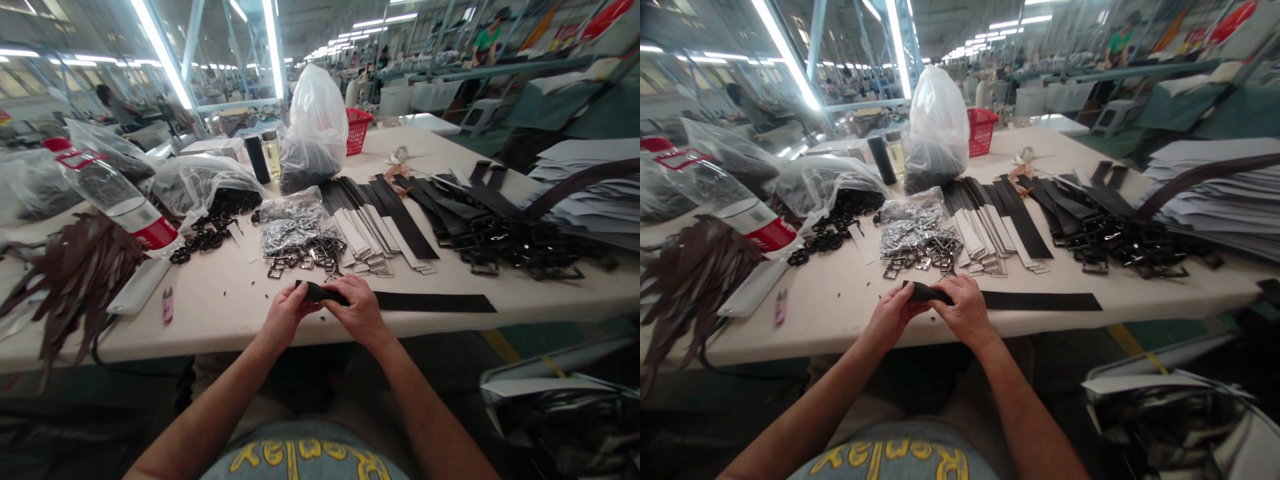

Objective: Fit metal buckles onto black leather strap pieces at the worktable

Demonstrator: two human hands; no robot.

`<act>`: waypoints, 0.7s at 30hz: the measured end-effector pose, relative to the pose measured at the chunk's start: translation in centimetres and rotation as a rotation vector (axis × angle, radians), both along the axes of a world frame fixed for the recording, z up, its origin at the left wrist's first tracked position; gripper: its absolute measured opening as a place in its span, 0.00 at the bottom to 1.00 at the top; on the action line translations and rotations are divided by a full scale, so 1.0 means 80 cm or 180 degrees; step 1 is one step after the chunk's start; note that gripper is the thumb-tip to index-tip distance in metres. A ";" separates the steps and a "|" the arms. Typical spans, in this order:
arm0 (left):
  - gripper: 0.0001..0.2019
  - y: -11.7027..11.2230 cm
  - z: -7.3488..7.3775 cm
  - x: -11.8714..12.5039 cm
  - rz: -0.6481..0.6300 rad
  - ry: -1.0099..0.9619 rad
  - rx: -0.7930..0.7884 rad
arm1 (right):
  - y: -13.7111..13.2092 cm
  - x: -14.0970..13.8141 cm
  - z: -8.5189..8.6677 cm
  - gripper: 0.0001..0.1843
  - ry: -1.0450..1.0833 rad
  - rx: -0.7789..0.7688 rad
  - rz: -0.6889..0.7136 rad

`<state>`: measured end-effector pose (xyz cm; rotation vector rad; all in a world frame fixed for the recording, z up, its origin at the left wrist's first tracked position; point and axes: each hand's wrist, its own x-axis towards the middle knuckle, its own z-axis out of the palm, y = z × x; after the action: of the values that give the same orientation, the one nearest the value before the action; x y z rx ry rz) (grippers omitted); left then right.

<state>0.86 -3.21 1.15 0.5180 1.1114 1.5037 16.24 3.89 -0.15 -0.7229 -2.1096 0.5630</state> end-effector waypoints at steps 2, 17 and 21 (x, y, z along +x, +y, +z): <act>0.19 0.002 0.000 -0.004 -0.0137 0.0343 0.0036 | 0.002 0.001 -0.001 0.05 -0.0021 0.0015 -0.0039; 0.07 0.021 0.006 -0.015 -0.0373 0.3554 0.1163 | 0.014 0.007 -0.015 0.07 -0.0115 0.0211 -0.0050; 0.07 0.022 0.001 -0.011 -0.0162 0.3679 0.1346 | 0.018 0.007 -0.017 0.08 -0.0023 0.0119 0.0107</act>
<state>-0.02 -1.42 1.27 1.8390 1.5854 1.3663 16.80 5.30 -1.51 -0.6704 -2.1370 0.5384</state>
